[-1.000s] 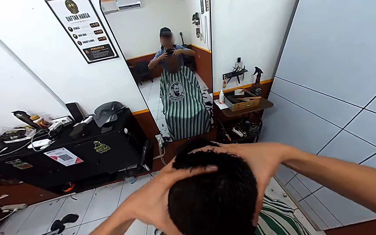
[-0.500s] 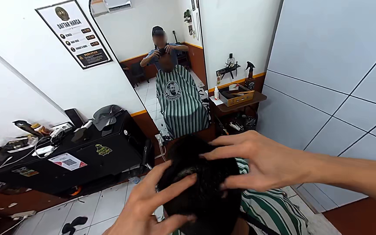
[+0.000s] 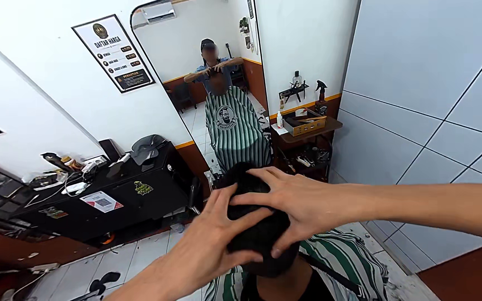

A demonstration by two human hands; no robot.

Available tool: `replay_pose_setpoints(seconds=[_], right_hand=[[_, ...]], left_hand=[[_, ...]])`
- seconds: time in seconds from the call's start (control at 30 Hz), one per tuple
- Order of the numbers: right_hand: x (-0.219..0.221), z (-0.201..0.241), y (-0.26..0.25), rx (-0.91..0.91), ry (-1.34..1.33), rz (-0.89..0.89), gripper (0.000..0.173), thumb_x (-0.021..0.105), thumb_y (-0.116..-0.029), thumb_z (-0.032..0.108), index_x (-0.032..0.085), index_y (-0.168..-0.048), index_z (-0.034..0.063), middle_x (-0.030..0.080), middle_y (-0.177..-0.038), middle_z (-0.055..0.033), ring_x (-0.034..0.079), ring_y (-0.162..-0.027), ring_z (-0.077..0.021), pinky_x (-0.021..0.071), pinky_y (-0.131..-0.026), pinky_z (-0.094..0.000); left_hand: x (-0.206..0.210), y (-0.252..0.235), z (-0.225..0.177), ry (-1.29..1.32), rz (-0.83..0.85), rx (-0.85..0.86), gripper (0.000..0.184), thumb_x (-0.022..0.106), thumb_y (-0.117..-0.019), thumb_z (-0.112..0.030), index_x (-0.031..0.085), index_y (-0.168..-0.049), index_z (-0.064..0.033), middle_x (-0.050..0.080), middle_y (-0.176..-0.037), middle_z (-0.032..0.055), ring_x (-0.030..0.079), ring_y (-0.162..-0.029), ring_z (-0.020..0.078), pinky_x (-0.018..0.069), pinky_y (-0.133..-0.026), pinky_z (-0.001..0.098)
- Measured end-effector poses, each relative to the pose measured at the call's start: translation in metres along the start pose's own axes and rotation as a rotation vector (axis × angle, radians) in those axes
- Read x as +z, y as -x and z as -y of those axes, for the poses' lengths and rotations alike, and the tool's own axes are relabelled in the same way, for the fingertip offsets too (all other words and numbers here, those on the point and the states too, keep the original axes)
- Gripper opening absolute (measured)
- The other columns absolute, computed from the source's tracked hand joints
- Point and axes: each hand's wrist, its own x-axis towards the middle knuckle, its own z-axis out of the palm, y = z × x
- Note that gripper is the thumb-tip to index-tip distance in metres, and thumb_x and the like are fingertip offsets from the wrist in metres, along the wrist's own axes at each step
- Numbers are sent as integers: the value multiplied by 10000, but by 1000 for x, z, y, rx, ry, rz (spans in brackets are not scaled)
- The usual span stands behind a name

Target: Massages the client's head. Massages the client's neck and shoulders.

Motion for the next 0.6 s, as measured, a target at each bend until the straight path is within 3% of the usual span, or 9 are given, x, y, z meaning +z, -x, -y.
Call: replay_pose_setpoints(seconds=[0.1, 0.2, 0.27, 0.3, 0.33, 0.4, 0.43, 0.5, 0.6], right_hand=[[-4, -7, -5, -34, -2, -125, 552, 765, -824, 509, 680, -1340, 330, 617, -1207, -102, 590, -1093, -267, 503, -806, -450], [-11, 1, -6, 4, 29, 73, 783, 794, -837, 514, 478, -1530, 333, 462, -1468, -246, 499, -1271, -436, 486, -886, -600], [-9, -5, -8, -27, 41, -97, 533, 777, -826, 488, 687, -1316, 301, 636, -1177, -105, 630, -1034, -265, 528, -771, -470], [-10, -8, -10, -41, 54, -150, 454, 752, -828, 497, 732, -1242, 312, 648, -1080, -31, 629, -970, -180, 514, -751, -392], [-10, -10, -10, -51, 59, -130, 497, 742, -831, 511, 709, -1289, 320, 640, -1136, -46, 615, -1011, -199, 519, -781, -404], [-10, -5, -9, -2, 20, 37, 779, 799, -815, 537, 512, -1509, 329, 506, -1431, -197, 531, -1217, -389, 500, -891, -565], [-9, -4, -8, 22, -1, 38, 788, 818, -802, 527, 516, -1501, 327, 502, -1450, -201, 538, -1228, -398, 499, -887, -579], [-9, -9, -9, 18, 1, -109, 533, 800, -804, 485, 705, -1298, 313, 640, -1203, -55, 632, -1050, -205, 529, -804, -431], [-14, -12, -11, -24, 16, -134, 423, 755, -854, 439, 734, -1249, 288, 645, -1168, -11, 619, -1045, -132, 513, -825, -367]], left_hand=[[-5, -7, 2, -4, -51, 10, 347, 657, -961, -482, 722, -1278, -358, 629, -1129, 128, 592, -1025, 184, 499, -849, 289], [-5, -9, -2, -58, 56, 12, 470, 630, -934, -573, 653, -1359, -375, 578, -1316, 236, 587, -1154, 323, 534, -886, 413], [-6, -11, 0, -33, -4, -1, 374, 641, -956, -509, 716, -1285, -347, 641, -1191, 163, 619, -1069, 252, 536, -854, 367], [-6, -13, 3, -14, -30, -12, 344, 646, -964, -487, 736, -1262, -341, 651, -1140, 127, 620, -1041, 208, 526, -850, 331], [-6, -14, 4, -5, -21, -20, 360, 646, -960, -503, 728, -1273, -345, 644, -1159, 129, 614, -1056, 206, 521, -862, 333], [-3, -13, 2, -14, 42, -25, 458, 642, -936, -566, 667, -1347, -364, 593, -1325, 197, 591, -1181, 279, 530, -930, 399], [-1, -12, 2, -14, 27, -19, 434, 644, -941, -543, 681, -1332, -360, 604, -1302, 191, 596, -1159, 271, 526, -915, 388], [-2, -14, 5, 1, -66, -30, 284, 659, -962, -440, 763, -1206, -336, 675, -1146, 104, 638, -1054, 175, 538, -866, 304], [-5, -17, 8, -11, -92, -23, 233, 646, -983, -384, 789, -1157, -323, 669, -1055, 59, 627, -986, 116, 512, -824, 237]])
